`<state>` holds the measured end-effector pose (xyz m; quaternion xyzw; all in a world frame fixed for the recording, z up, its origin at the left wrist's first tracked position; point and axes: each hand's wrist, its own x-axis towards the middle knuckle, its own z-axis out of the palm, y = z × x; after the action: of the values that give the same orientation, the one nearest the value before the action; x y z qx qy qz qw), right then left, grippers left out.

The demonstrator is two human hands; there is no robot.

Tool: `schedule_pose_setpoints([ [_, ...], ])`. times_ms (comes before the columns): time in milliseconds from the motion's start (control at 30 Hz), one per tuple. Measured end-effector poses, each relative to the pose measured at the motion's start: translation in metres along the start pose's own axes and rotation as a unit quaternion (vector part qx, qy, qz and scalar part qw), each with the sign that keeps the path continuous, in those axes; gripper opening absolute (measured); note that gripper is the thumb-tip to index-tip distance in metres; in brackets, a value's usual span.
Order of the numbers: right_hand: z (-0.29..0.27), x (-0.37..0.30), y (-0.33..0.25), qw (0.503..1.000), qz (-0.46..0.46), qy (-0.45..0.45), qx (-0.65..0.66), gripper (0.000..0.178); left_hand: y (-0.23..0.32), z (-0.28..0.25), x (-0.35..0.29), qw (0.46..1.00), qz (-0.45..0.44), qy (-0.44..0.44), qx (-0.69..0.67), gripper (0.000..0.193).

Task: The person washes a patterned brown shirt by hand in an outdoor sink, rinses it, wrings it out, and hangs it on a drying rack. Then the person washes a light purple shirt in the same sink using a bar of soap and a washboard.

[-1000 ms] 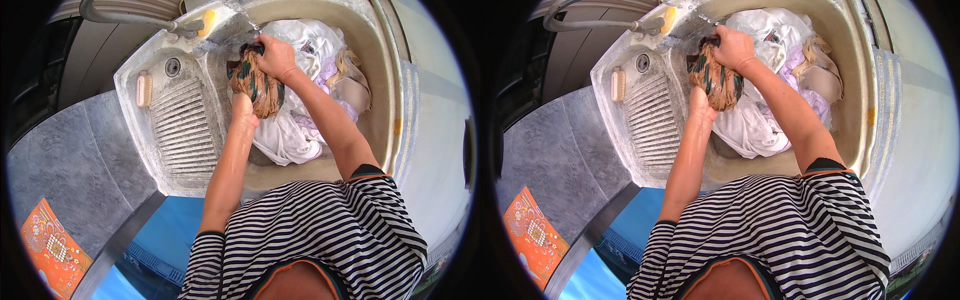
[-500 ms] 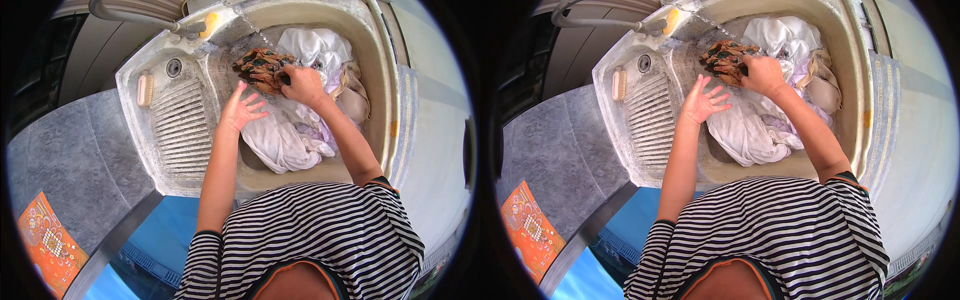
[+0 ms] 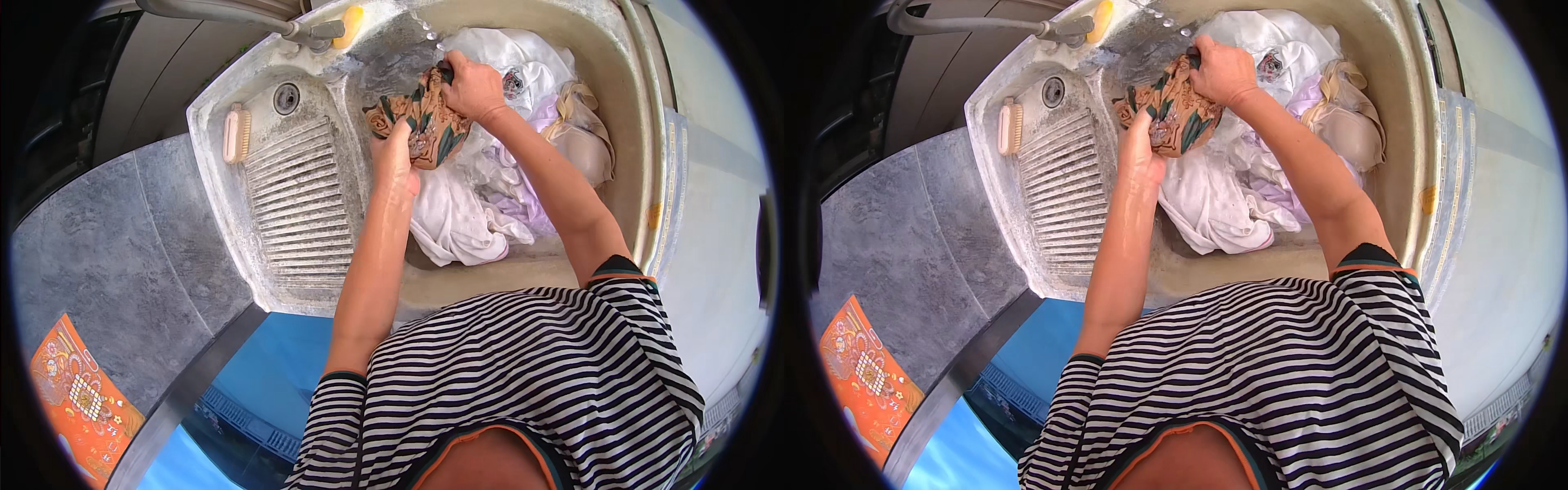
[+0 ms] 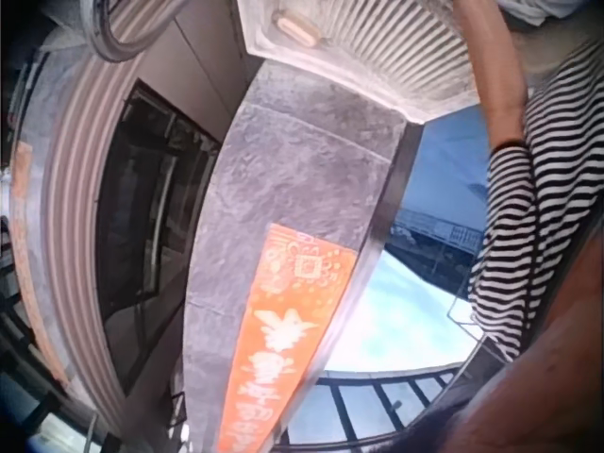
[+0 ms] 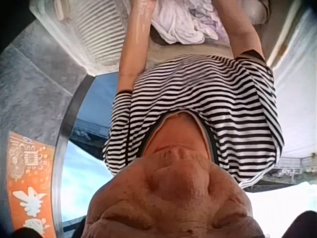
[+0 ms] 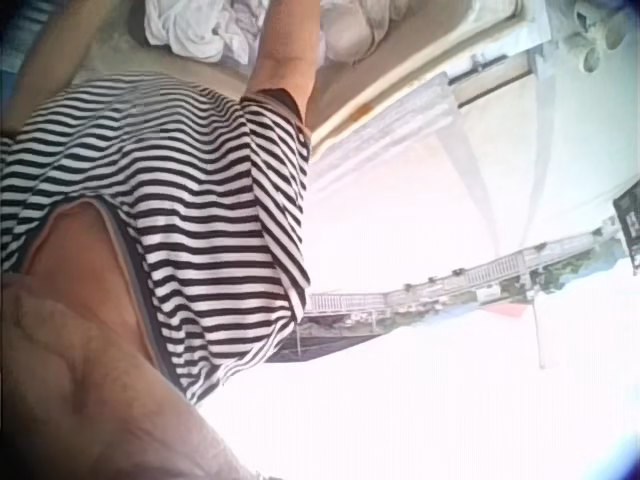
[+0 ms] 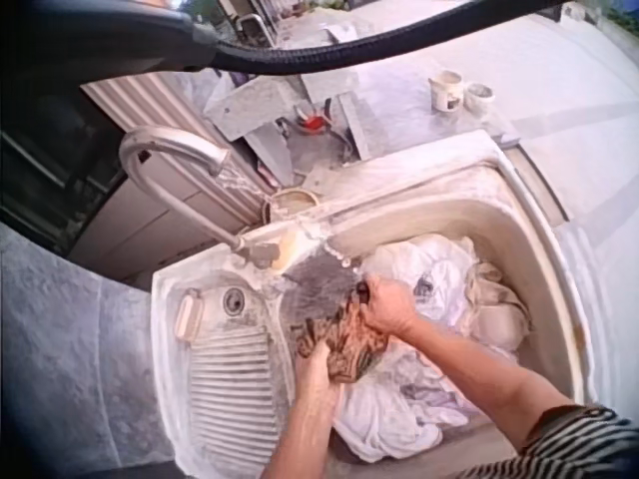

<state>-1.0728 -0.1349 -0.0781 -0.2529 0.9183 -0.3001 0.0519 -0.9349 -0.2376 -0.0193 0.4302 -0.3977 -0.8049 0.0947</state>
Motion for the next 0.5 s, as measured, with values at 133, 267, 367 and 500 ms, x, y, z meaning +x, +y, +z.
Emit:
schedule_pose_setpoints([
  [133, 0.028, -0.036, 0.058, 0.998, -0.032, 0.01, -0.044, 0.039, 0.052, -0.02, 0.019, 0.981, -0.004, -0.006, 0.192, 0.081],
  [267, 0.05, -0.068, 0.115, 0.988, 0.0, -0.07, -0.138, 0.041, 0.043, -0.05, 0.013, 0.987, -0.054, 0.014, 0.151, 0.064],
  [367, 0.042, -0.061, 0.12, 0.97, 0.107, -0.134, -0.171, 0.044, 0.009, -0.064, 0.01, 0.989, -0.119, -0.055, 0.073, 0.042],
  [500, -0.054, -0.041, 0.045, 0.986, 0.107, -0.119, -0.052, 0.043, -0.009, -0.062, -0.013, 0.983, -0.158, -0.078, 0.057, 0.031],
])
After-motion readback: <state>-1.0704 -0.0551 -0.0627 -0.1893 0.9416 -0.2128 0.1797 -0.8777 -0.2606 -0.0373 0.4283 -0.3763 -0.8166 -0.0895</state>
